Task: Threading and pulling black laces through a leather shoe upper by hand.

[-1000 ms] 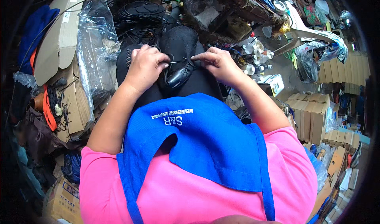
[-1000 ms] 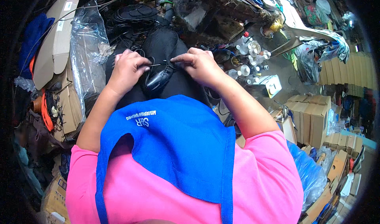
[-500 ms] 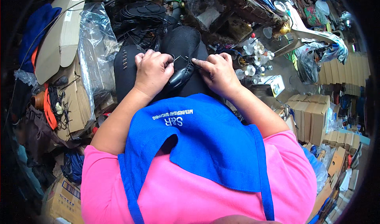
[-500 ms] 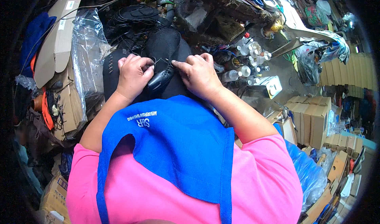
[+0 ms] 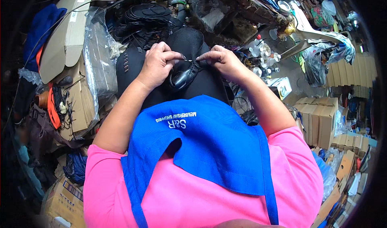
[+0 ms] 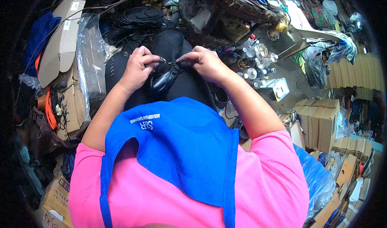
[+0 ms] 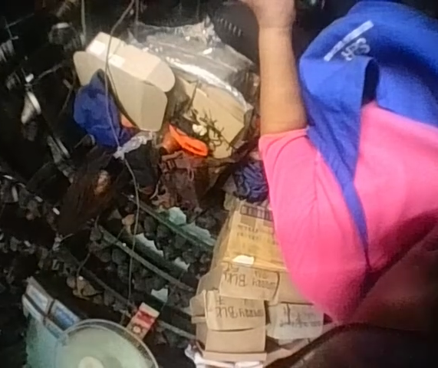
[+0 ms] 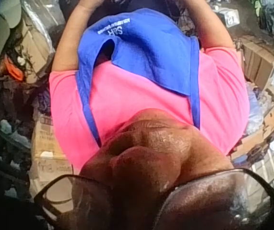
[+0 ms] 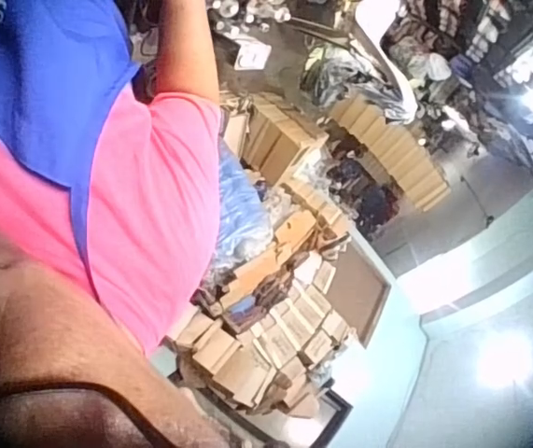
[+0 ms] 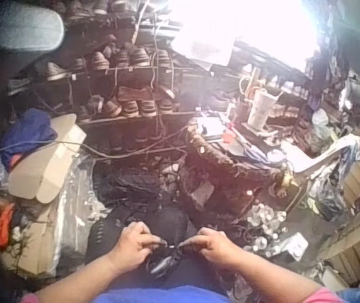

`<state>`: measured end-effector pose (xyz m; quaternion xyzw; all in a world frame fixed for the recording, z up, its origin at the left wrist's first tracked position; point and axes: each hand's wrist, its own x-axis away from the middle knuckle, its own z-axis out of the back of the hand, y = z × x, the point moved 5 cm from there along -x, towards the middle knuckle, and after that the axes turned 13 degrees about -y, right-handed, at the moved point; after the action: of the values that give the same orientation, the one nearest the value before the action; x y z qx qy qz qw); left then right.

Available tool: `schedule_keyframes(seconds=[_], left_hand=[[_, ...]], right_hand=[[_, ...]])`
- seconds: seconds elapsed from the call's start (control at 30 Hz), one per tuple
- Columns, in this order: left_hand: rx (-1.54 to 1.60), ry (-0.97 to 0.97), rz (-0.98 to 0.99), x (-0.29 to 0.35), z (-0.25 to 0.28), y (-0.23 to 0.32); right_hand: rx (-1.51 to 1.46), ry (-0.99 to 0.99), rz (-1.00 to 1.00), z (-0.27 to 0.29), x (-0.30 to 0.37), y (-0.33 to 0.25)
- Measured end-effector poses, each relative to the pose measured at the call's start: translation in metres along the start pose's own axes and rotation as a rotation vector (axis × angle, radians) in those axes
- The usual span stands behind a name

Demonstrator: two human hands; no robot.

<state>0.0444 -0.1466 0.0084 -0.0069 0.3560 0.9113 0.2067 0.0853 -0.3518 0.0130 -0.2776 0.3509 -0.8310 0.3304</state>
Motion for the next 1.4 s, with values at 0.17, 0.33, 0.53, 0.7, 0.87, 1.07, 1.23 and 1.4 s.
schedule_keyframes(seconds=[0.17, 0.33, 0.53, 0.7, 0.87, 1.07, 1.23, 1.4], left_hand=[[0.025, -0.022, 0.019, -0.004, -0.003, -0.003], [0.009, -0.030, 0.000, -0.007, -0.004, -0.005], [0.032, -0.079, -0.001, -0.010, -0.008, -0.005], [0.238, -0.231, 0.031, -0.027, -0.016, -0.017], [0.328, -0.253, 0.073, -0.023, -0.019, -0.020], [0.121, -0.114, 0.103, -0.005, -0.015, -0.014], [0.570, -0.174, 0.179, -0.010, -0.025, -0.021], [0.619, -0.229, 0.310, -0.016, -0.034, -0.016]], right_hand=[[0.010, -0.031, -0.014, 0.004, -0.004, -0.001], [-0.016, -0.051, 0.003, 0.004, -0.009, 0.002], [-0.080, -0.115, 0.006, 0.006, -0.010, 0.002], [-0.140, -0.194, -0.016, 0.005, -0.016, 0.011], [-0.179, -0.217, 0.014, -0.002, -0.017, 0.015], [-0.397, -0.018, -0.080, -0.012, -0.003, 0.022], [-0.647, -0.037, -0.103, -0.017, -0.009, 0.021], [-0.658, -0.047, -0.109, -0.018, -0.013, 0.016]])
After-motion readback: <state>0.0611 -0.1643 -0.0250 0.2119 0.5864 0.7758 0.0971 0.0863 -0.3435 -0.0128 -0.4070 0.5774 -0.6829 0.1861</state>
